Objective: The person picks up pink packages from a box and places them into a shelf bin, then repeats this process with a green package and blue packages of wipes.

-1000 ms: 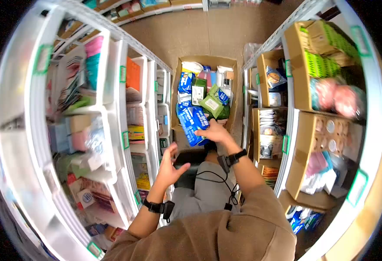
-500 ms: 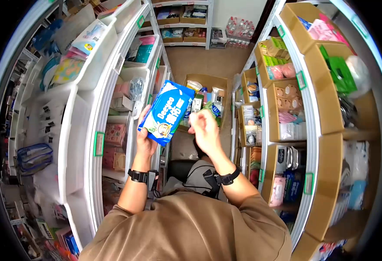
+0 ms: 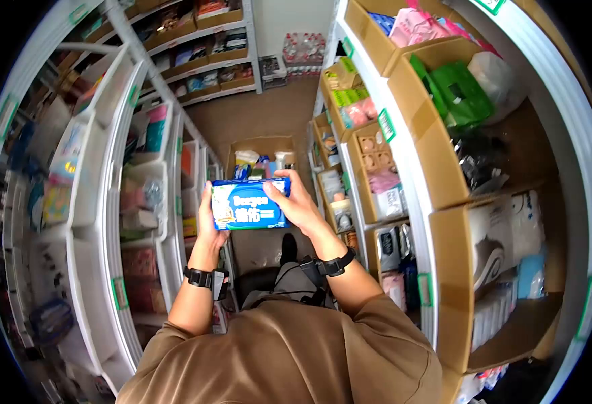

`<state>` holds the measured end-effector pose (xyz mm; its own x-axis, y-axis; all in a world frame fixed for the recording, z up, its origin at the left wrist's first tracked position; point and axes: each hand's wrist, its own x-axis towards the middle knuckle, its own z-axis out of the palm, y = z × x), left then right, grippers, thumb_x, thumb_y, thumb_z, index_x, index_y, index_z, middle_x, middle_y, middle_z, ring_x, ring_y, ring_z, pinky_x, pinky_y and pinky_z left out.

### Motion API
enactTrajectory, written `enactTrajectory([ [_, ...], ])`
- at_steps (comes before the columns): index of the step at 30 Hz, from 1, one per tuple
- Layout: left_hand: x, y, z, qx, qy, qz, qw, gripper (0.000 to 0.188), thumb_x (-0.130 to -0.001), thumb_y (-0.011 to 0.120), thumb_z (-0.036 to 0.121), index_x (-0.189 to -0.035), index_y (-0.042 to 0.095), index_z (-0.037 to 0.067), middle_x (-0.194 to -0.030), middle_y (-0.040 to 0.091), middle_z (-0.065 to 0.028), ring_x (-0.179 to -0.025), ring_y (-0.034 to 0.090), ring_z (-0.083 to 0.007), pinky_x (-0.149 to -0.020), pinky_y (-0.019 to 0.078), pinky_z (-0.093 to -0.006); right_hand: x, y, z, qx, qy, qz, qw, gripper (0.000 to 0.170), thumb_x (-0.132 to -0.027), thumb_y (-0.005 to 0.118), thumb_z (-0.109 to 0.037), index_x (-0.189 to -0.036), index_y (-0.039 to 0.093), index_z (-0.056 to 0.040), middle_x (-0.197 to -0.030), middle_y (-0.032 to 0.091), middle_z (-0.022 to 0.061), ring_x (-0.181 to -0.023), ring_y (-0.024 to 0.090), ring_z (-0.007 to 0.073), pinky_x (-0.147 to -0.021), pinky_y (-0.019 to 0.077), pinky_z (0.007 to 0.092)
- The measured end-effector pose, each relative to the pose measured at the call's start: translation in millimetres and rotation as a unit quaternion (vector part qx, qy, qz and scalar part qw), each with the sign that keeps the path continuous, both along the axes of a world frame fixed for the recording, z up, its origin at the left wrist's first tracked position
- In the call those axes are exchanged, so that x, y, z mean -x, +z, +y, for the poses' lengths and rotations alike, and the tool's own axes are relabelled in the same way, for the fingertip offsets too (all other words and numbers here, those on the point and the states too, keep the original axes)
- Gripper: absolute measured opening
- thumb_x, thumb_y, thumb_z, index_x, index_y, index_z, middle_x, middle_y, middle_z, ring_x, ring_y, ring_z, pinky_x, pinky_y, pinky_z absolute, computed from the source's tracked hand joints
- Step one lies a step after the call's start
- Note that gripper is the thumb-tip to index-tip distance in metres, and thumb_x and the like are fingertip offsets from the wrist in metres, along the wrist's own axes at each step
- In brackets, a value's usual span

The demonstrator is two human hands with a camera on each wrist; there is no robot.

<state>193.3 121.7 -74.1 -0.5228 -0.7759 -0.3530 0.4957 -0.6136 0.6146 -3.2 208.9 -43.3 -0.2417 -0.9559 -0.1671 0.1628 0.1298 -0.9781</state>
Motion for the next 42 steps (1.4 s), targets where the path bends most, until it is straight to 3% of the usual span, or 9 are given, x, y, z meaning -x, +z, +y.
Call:
enactTrajectory([
  [1, 16, 5, -12, -0.005, 0.012, -0.008, 1.000, 0.062, -0.097, 0.042, 0.057, -0.118, 0.060, 0.002, -0.109, 0.069, -0.0125, -0.097, 0.069, -0.0239, -0.084, 0.0562, -0.0367, 15, 3, -8, 0.028, 0.012, -0.001, 1.000, 0.065, -0.088, 0.072, -0.039, -0.131, 0.041, -0.0020, -0.118, 0.056, 0.0145, -0.110, 0.054, 0.0185, -0.094, 0.0449, 0.0311],
  [5, 61, 30, -43, -0.009, -0.029, 0.022, 0.999, 0.061, -0.098, 0.037, 0.054, -0.123, 0.057, 0.002, -0.102, 0.070, -0.0172, -0.072, 0.072, -0.0261, -0.047, 0.0611, -0.0333, 65, 25, -36, 0.076, 0.046, -0.029, 0.996, 0.068, -0.085, 0.077, -0.022, -0.137, 0.038, -0.0041, -0.126, 0.051, 0.0094, -0.118, 0.049, 0.0181, -0.101, 0.0407, 0.0332],
  [11, 97, 32, -62, 0.019, -0.070, -0.017, 0.997, 0.052, -0.102, 0.035, 0.046, -0.127, 0.054, 0.005, -0.116, 0.067, -0.0139, -0.093, 0.070, -0.0263, -0.066, 0.0624, -0.0417, 102, 37, -42, 0.085, -0.007, 0.017, 0.996, 0.074, -0.081, 0.080, -0.028, -0.136, 0.038, -0.0005, -0.118, 0.057, 0.0117, -0.109, 0.056, 0.0181, -0.094, 0.0468, 0.0323],
  [13, 106, 31, -67, 0.043, -0.056, -0.060, 0.996, 0.049, -0.103, 0.039, 0.046, -0.124, 0.058, 0.006, -0.114, 0.068, -0.0087, -0.099, 0.067, -0.0188, -0.082, 0.0555, -0.0351, 106, 32, -41, 0.092, -0.033, 0.003, 0.995, 0.072, -0.082, 0.079, -0.026, -0.136, 0.039, -0.0011, -0.118, 0.057, 0.0111, -0.108, 0.056, 0.0177, -0.094, 0.0472, 0.0321],
  [22, 145, 19, -104, 0.060, -0.100, -0.074, 0.990, 0.042, -0.103, 0.042, 0.038, -0.122, 0.058, 0.005, -0.118, 0.067, -0.0088, -0.106, 0.064, -0.0200, -0.094, 0.0502, -0.0346, 124, 42, -42, 0.075, -0.093, 0.006, 0.993, 0.067, -0.084, 0.077, -0.019, -0.135, 0.037, -0.0008, -0.118, 0.056, 0.0121, -0.107, 0.056, 0.0172, -0.094, 0.0473, 0.0312],
  [34, 204, 21, -136, 0.043, -0.252, -0.014, 0.967, 0.045, -0.104, 0.041, 0.044, -0.122, 0.059, 0.007, -0.114, 0.067, -0.0041, -0.101, 0.065, -0.0137, -0.089, 0.0509, -0.0298, 137, 47, -43, 0.044, -0.235, 0.018, 0.971, 0.060, -0.085, 0.074, -0.012, -0.134, 0.040, -0.0018, -0.115, 0.057, 0.0094, -0.103, 0.057, 0.0147, -0.089, 0.0500, 0.0298],
  [35, 212, 30, -134, 0.056, -0.248, -0.045, 0.966, 0.050, -0.101, 0.038, 0.055, -0.107, 0.062, 0.012, -0.089, 0.071, 0.0008, -0.063, 0.065, -0.0076, -0.043, 0.0474, -0.0228, 135, 47, -45, 0.046, -0.243, 0.033, 0.968, 0.060, -0.086, 0.074, -0.012, -0.134, 0.040, -0.0019, -0.115, 0.057, 0.0093, -0.103, 0.057, 0.0147, -0.089, 0.0502, 0.0298],
  [38, 208, 40, -147, 0.065, -0.319, -0.015, 0.945, 0.055, -0.101, 0.035, 0.055, -0.120, 0.058, 0.008, -0.100, 0.070, -0.0043, -0.074, 0.068, -0.0099, -0.051, 0.0519, -0.0238, 127, 52, -48, 0.036, -0.257, 0.059, 0.964, 0.065, -0.084, 0.077, -0.017, -0.134, 0.038, -0.0013, -0.113, 0.058, 0.0104, -0.102, 0.058, 0.0154, -0.088, 0.0501, 0.0309],
  [42, 211, 26, -163, 0.118, -0.327, 0.070, 0.935, 0.058, -0.102, 0.038, 0.048, -0.138, 0.043, 0.002, -0.119, 0.064, -0.0133, -0.098, 0.067, -0.0191, -0.079, 0.0561, -0.0327, 111, 58, -54, 0.042, -0.280, 0.083, 0.955, 0.067, -0.085, 0.077, -0.020, -0.135, 0.037, -0.0015, -0.114, 0.057, 0.0103, -0.102, 0.058, 0.0160, -0.089, 0.0495, 0.0310],
])
